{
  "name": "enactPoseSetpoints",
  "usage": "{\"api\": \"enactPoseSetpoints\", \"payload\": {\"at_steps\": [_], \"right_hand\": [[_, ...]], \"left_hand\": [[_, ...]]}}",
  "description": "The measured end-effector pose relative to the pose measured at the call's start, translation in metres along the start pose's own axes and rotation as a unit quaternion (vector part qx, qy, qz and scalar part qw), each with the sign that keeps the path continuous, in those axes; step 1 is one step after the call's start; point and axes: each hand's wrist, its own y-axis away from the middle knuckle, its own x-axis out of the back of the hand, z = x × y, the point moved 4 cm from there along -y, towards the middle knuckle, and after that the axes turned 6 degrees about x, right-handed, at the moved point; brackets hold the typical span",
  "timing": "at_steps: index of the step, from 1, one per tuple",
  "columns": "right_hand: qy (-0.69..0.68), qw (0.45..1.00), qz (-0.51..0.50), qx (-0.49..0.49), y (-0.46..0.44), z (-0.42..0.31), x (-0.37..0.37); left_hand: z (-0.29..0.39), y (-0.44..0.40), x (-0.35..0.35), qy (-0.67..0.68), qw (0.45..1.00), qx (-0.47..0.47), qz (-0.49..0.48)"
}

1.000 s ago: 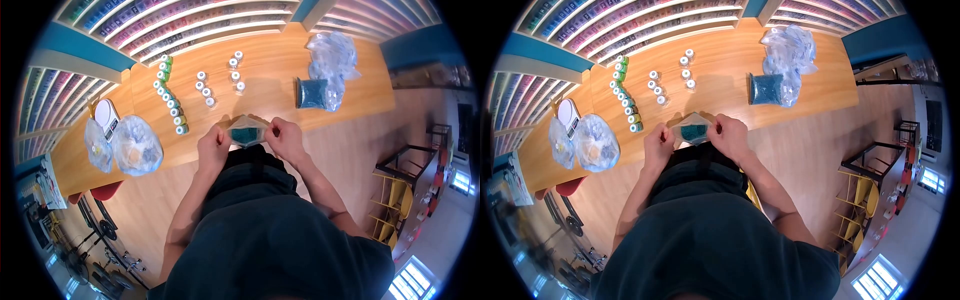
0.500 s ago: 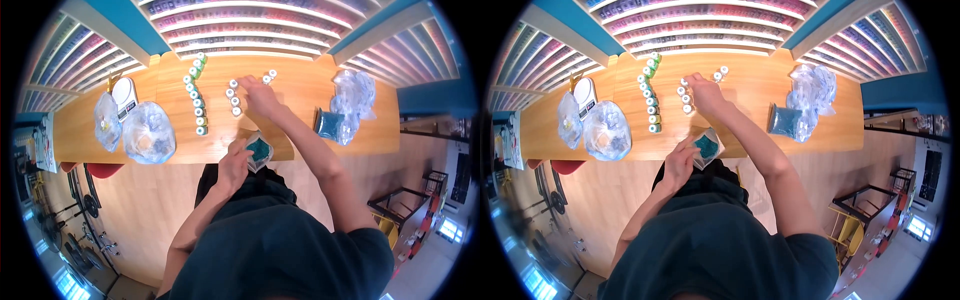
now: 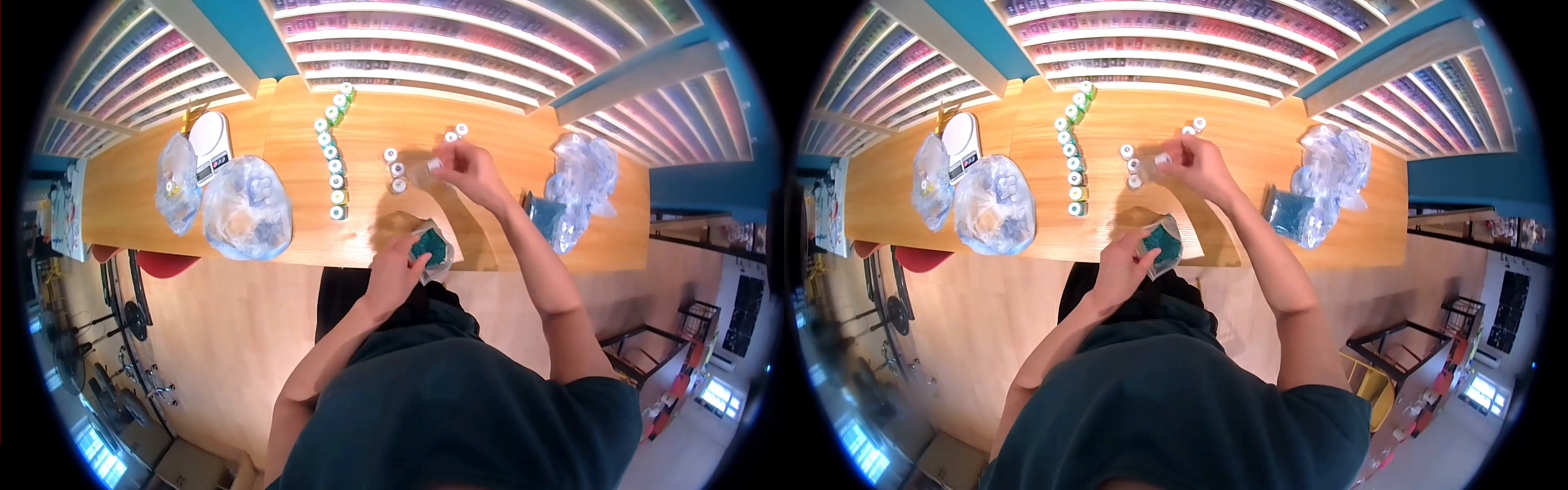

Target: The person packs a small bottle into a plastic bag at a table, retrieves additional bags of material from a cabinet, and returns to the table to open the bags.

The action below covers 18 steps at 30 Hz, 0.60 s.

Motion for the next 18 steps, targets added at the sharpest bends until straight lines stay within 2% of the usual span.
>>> {"api": "enactPoseSetpoints", "payload": {"at_steps": [1, 4, 8, 11, 15, 17, 18], "right_hand": [[-0.102, 0.993, -0.007, -0.059, 0.020, -0.010, 0.004], [-0.118, 0.986, -0.049, -0.109, 0.074, -0.039, 0.008], [-0.054, 0.984, -0.003, -0.169, 0.109, -0.028, -0.012], [0.005, 0.989, 0.015, -0.144, 0.119, -0.025, -0.027], [0.044, 0.999, 0.020, -0.008, 0.130, -0.039, -0.031], [0.130, 0.975, 0.034, 0.175, 0.130, -0.055, -0.026], [0.139, 0.969, 0.056, 0.197, 0.132, -0.060, -0.026]], "left_hand": [[0.003, -0.003, 0.000, 0.009, 1.000, -0.002, -0.002], [0.020, -0.009, 0.004, -0.009, 1.000, 0.005, -0.027], [0.022, -0.006, -0.008, -0.018, 0.999, -0.006, -0.045], [0.008, -0.008, -0.016, -0.065, 0.995, -0.041, -0.059], [0.009, -0.011, -0.013, -0.061, 0.991, -0.090, -0.083], [0.008, -0.010, -0.013, -0.056, 0.991, -0.088, -0.083], [0.007, -0.010, -0.013, -0.053, 0.992, -0.085, -0.081]]}}
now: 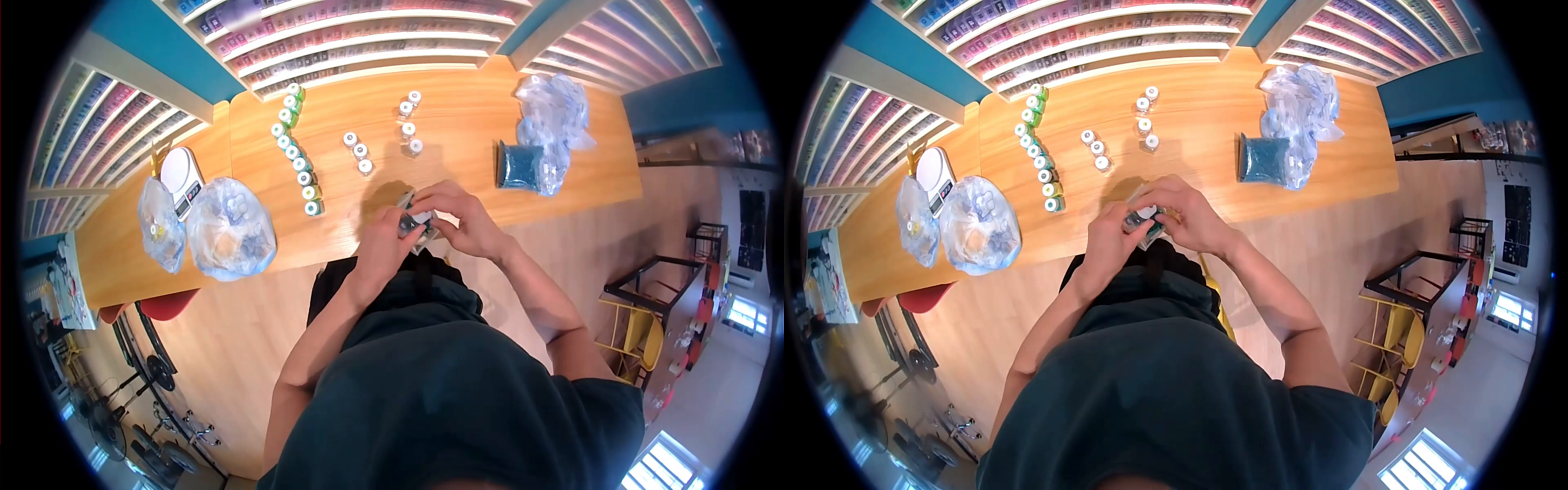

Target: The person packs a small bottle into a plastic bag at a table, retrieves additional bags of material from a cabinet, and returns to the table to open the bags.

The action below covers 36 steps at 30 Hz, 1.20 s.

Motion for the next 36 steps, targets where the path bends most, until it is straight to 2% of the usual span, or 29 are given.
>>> {"api": "enactPoseSetpoints", "payload": {"at_steps": [1, 2, 4, 6, 9, 12, 15, 18, 21, 24, 27, 30, 33, 36], "right_hand": [[0.013, 0.999, 0.024, 0.020, 0.000, -0.005, 0.002], [-0.002, 0.997, 0.062, -0.034, 0.003, -0.009, 0.003], [-0.002, 0.983, 0.043, -0.176, 0.005, -0.008, 0.002], [0.027, 0.934, -0.070, -0.349, 0.013, 0.000, -0.001], [0.075, 0.962, -0.078, -0.251, 0.018, 0.006, -0.010], [-0.004, 0.994, 0.044, -0.100, 0.011, -0.008, -0.004], [-0.042, 0.960, 0.042, -0.272, 0.016, -0.006, 0.001], [-0.151, 0.933, -0.035, -0.326, 0.031, 0.023, -0.012], [-0.058, 0.994, 0.029, -0.085, 0.016, 0.014, 0.008], [-0.126, 0.958, 0.215, -0.141, 0.017, 0.037, 0.020], [0.122, 0.937, 0.116, -0.305, 0.044, 0.130, 0.002], [0.238, 0.938, 0.035, -0.249, 0.062, 0.172, -0.018], [0.312, 0.937, 0.111, -0.111, 0.059, 0.162, -0.015], [0.211, 0.950, 0.145, -0.179, 0.049, 0.106, 0.001]], "left_hand": [[-0.001, 0.000, 0.000, 0.003, 1.000, 0.001, 0.007], [-0.003, 0.001, -0.001, 0.006, 1.000, 0.002, 0.015], [-0.006, 0.002, -0.002, -0.002, 1.000, 0.004, 0.019], [-0.007, 0.002, -0.004, -0.024, 1.000, 0.003, 0.012], [-0.004, 0.003, -0.003, -0.027, 0.999, -0.017, 0.004], [-0.002, 0.003, 0.002, 0.009, 1.000, 0.020, 0.008], [-0.004, 0.002, -0.003, 0.000, 1.000, 0.003, 0.015], [-0.002, 0.002, -0.005, -0.002, 1.000, 0.002, 0.008], [-0.002, 0.000, -0.002, 0.001, 1.000, -0.010, 0.027], [0.002, 0.000, 0.001, 0.018, 0.999, 0.014, 0.040], [0.004, -0.001, 0.001, 0.005, 0.999, 0.027, 0.034], [0.008, 0.001, 0.000, -0.007, 0.998, -0.006, 0.066], [0.009, 0.003, 0.001, -0.009, 0.998, -0.006, 0.067], [0.010, 0.000, 0.001, 0.014, 0.997, 0.023, 0.068]]}}
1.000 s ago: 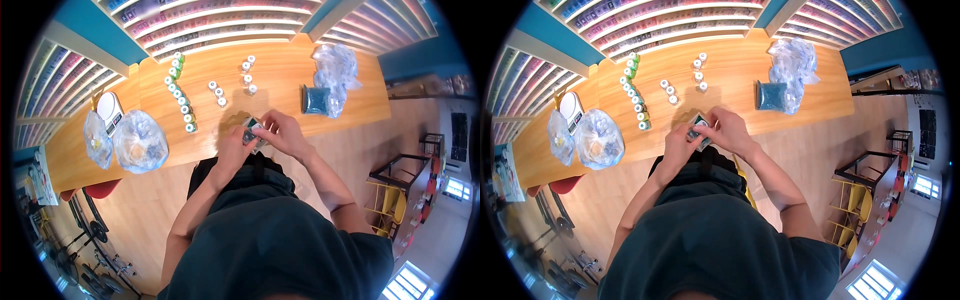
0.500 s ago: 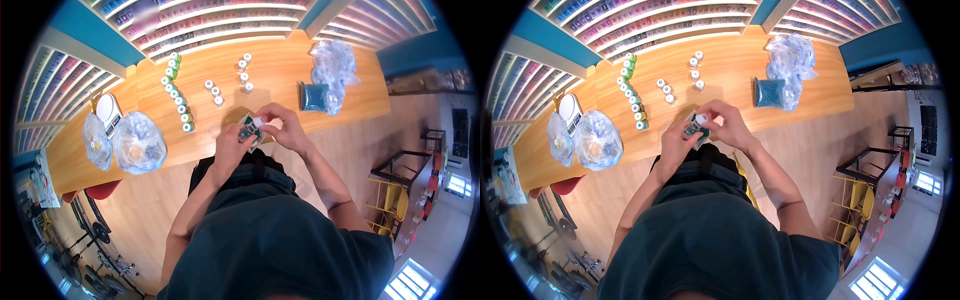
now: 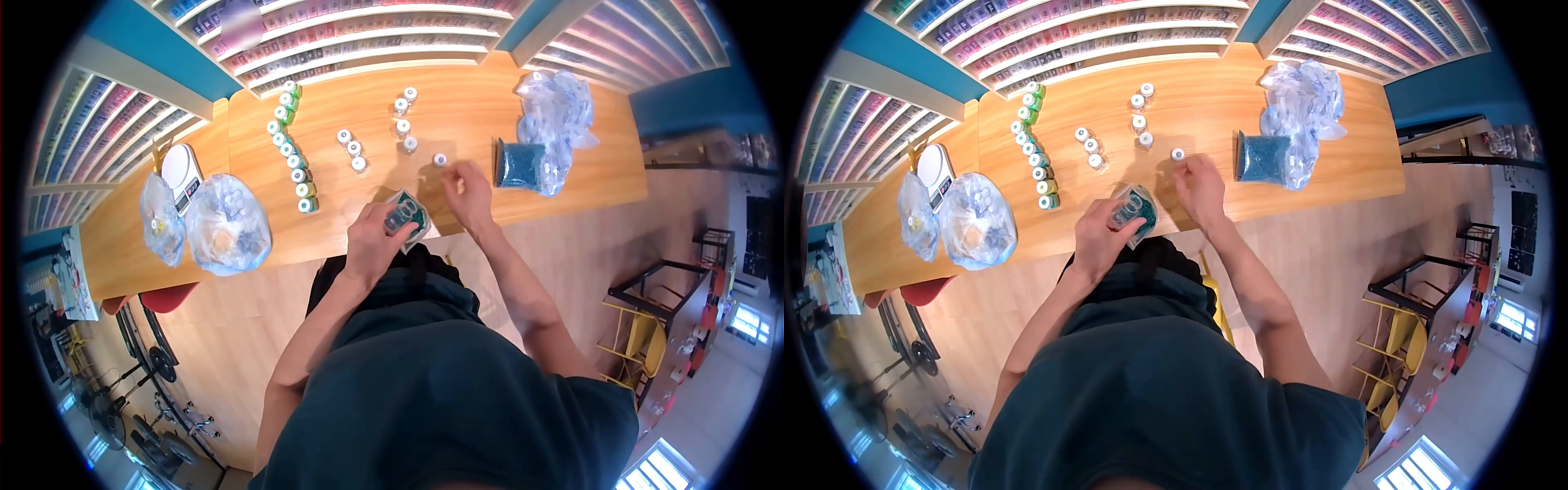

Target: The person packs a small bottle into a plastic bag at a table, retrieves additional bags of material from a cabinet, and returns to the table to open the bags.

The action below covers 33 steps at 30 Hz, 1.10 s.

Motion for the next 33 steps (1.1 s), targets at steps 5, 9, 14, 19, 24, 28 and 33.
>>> {"api": "enactPoseSetpoints", "payload": {"at_steps": [5, 9, 14, 19, 24, 28, 33], "right_hand": [[-0.401, 0.873, -0.167, -0.223, 0.032, -0.068, 0.013], [-0.349, 0.913, -0.157, -0.137, 0.023, -0.079, 0.013], [-0.382, 0.905, -0.167, -0.088, 0.024, -0.092, 0.018], [-0.268, 0.961, -0.068, -0.026, 0.007, -0.117, 0.050], [-0.356, 0.914, -0.174, -0.081, 0.011, -0.109, 0.020], [-0.256, 0.948, -0.182, -0.057, 0.020, -0.100, 0.011], [-0.018, 0.985, -0.170, 0.015, 0.021, -0.104, 0.016]], "left_hand": [[0.003, -0.004, 0.002, -0.002, 1.000, -0.020, 0.004], [0.000, -0.004, 0.000, 0.019, 0.999, -0.009, -0.047], [-0.002, -0.006, 0.000, 0.027, 0.997, -0.017, -0.069], [-0.003, -0.004, -0.001, 0.007, 0.996, 0.009, -0.086], [-0.007, -0.007, -0.004, 0.027, 0.999, -0.007, -0.047], [-0.008, -0.007, 0.002, 0.025, 0.998, 0.014, -0.056], [0.002, -0.007, 0.003, 0.106, 0.982, 0.091, -0.124]]}}
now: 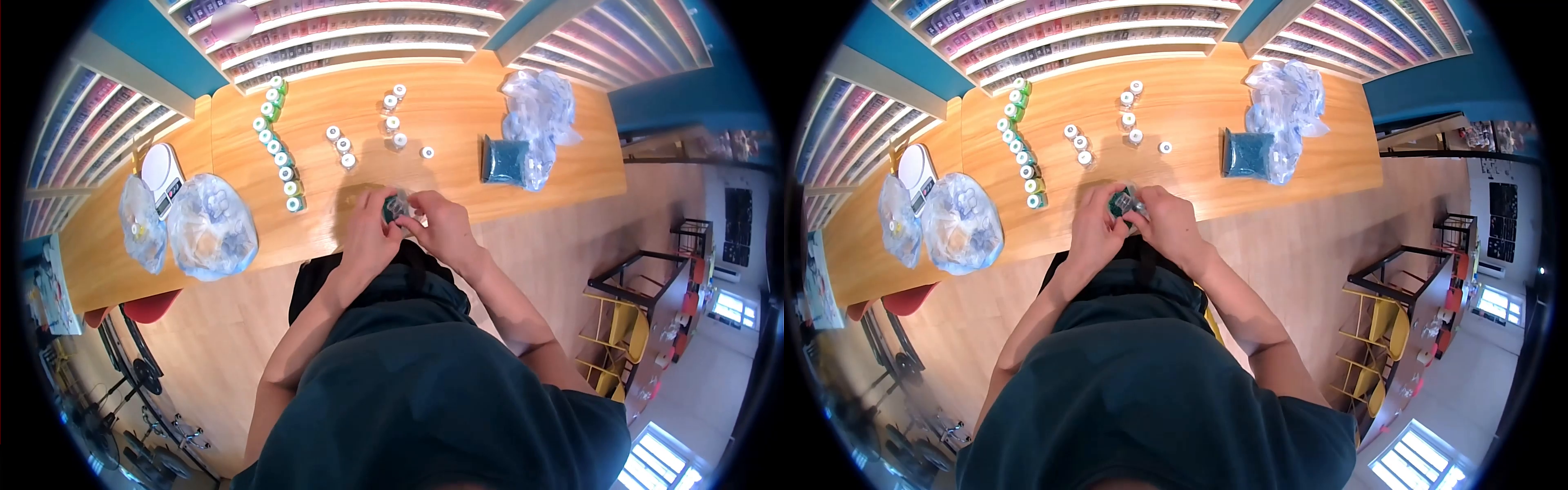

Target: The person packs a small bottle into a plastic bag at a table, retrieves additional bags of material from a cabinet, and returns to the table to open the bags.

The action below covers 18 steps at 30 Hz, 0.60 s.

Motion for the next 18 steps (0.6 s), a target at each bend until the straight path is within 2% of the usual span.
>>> {"api": "enactPoseSetpoints", "payload": {"at_steps": [3, 6, 8, 11, 15, 18], "right_hand": [[0.073, 0.996, -0.042, 0.001, 0.000, -0.008, -0.005], [0.060, 0.996, -0.049, 0.032, 0.002, 0.000, -0.020], [0.081, 0.995, -0.054, 0.014, 0.006, 0.009, -0.022], [0.122, 0.990, -0.071, -0.025, 0.010, 0.017, -0.023], [0.164, 0.984, -0.056, -0.047, 0.010, 0.019, -0.026], [0.160, 0.986, -0.035, -0.045, 0.012, 0.025, -0.027]], "left_hand": [[-0.009, 0.003, -0.011, -0.100, 0.987, -0.118, 0.036], [-0.012, 0.004, -0.020, -0.087, 0.983, -0.162, 0.026], [-0.015, 0.006, -0.024, -0.059, 0.993, -0.106, 0.007], [-0.022, 0.009, -0.024, -0.038, 0.998, -0.042, 0.037], [-0.029, 0.005, -0.023, -0.083, 0.994, 0.068, 0.023], [-0.033, 0.002, -0.026, -0.104, 0.993, 0.054, -0.012]]}}
